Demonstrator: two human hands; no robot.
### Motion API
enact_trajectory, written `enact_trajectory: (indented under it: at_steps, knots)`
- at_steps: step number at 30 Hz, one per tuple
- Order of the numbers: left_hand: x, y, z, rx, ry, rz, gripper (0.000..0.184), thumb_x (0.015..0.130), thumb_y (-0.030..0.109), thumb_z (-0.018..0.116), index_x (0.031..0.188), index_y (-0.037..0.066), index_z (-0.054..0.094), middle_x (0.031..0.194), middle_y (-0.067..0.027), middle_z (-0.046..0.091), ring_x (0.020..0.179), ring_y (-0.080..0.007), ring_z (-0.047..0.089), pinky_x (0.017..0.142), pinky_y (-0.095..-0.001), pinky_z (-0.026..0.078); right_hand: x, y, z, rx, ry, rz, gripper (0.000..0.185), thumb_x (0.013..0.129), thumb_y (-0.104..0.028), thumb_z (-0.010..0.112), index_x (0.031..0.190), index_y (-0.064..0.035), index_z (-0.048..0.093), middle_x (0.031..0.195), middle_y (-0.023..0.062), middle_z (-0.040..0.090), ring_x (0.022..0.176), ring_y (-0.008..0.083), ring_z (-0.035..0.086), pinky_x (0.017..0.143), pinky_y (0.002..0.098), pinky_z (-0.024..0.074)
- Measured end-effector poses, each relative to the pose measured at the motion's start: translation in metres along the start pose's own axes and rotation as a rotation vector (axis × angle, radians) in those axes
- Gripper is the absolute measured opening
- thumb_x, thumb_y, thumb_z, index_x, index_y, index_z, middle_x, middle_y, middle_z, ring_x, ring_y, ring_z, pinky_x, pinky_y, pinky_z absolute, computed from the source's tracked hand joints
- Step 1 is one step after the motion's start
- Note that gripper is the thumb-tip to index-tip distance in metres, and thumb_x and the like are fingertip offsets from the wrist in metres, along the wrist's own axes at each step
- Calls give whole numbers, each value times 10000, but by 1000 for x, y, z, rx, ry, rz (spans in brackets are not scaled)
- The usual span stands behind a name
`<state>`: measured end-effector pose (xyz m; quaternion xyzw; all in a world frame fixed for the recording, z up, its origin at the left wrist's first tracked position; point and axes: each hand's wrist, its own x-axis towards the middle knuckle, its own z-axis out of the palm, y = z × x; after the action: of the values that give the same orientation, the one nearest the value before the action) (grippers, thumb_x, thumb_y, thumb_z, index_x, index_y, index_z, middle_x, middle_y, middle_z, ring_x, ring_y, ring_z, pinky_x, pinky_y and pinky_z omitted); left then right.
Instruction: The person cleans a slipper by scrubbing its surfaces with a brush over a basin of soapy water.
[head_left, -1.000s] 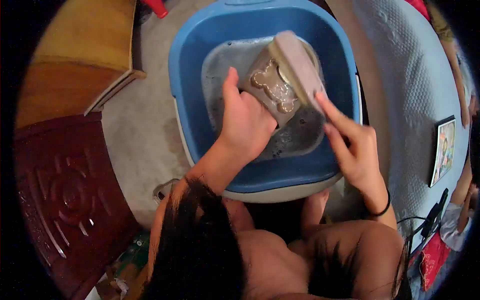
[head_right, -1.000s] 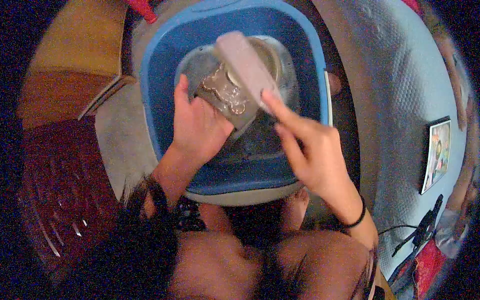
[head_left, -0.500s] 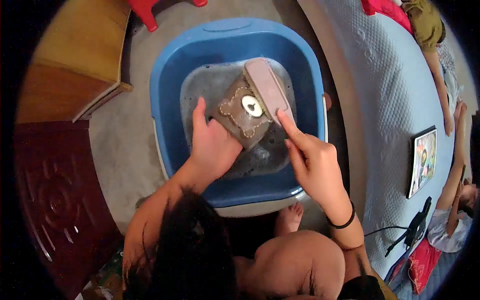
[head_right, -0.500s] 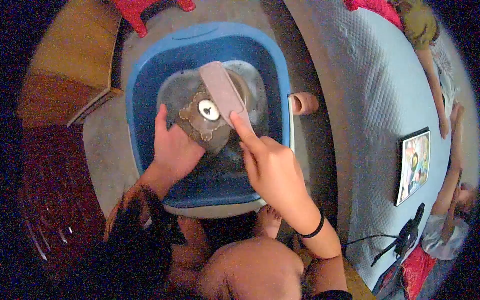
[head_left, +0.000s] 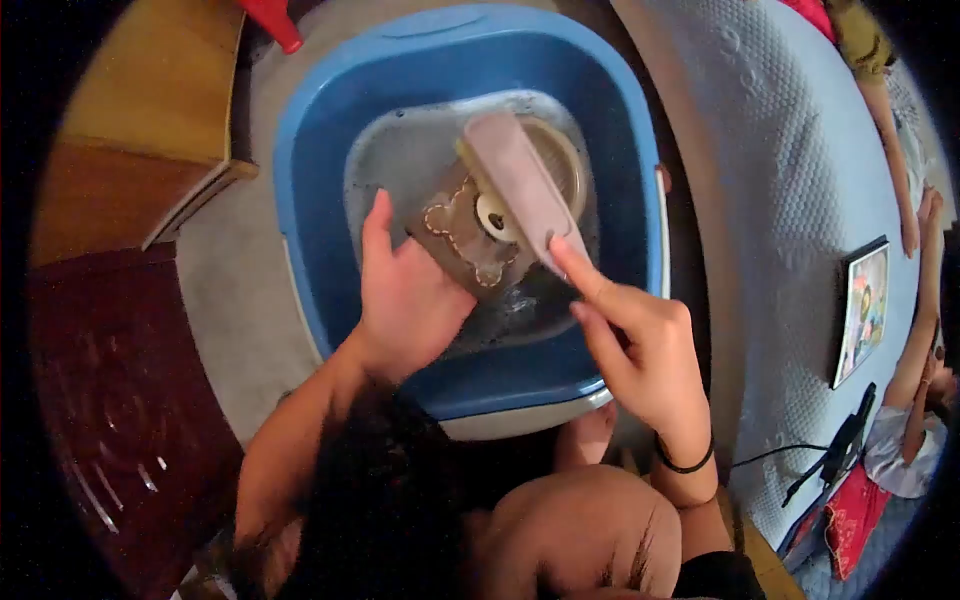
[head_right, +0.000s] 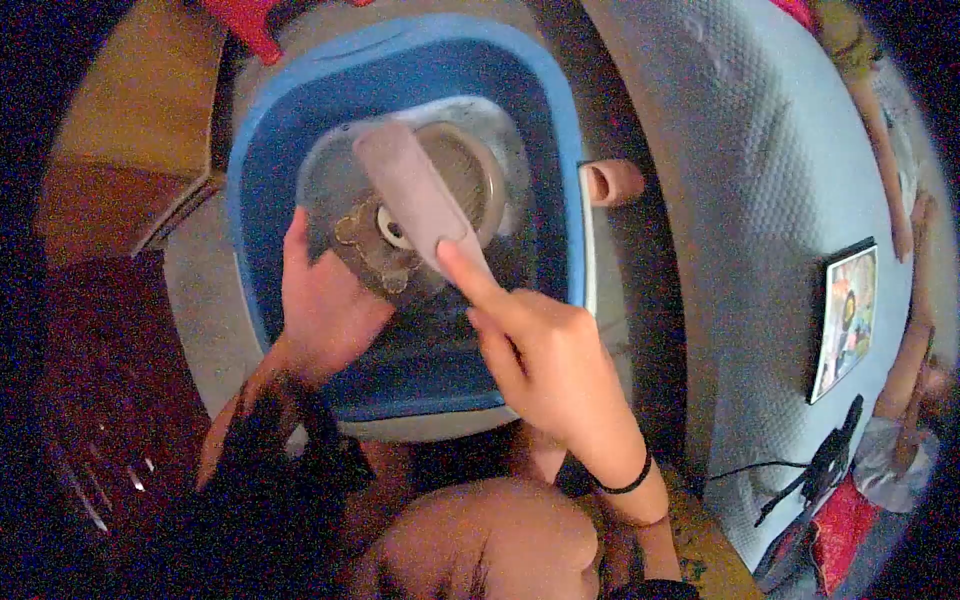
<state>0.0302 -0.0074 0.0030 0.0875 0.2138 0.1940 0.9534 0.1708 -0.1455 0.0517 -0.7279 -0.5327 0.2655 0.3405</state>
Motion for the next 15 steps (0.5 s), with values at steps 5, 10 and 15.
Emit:
enact_trajectory:
  at_steps: [5, 10, 15]
  knots:
    - [-6, 7, -3, -7, 34, 11, 755, 863, 616, 259, 1382, 67, 274, 1402, -148, 333, 1295, -290, 315, 1088, -432, 191, -9, 0, 6, 74, -141, -75, 498, 753, 47, 535, 1227, -105, 541, 659, 163, 568, 572, 261, 579, 577, 324, 455]
    - [-5, 7, -2, -49, -37, 5, 775, 863, 623, 201, 1395, 61, 251, 1413, -93, 331, 1289, -255, 324, 1078, -397, 212, 24, 9, 9, -52, 47, 15, 496, 784, 43, 526, 1250, -126, 518, 728, 182, 584, 617, 270, 585, 599, 320, 464]
    - [-7, 8, -1, 14, -14, 58, 782, 862, 629, 194, 1398, 62, 245, 1423, -86, 316, 1294, -253, 317, 1077, -393, 208, -2, 2, 7, 13, -100, -52, 543, 751, 59, 524, 1269, -103, 498, 661, 142, 569, 574, 262, 569, 593, 334, 468]
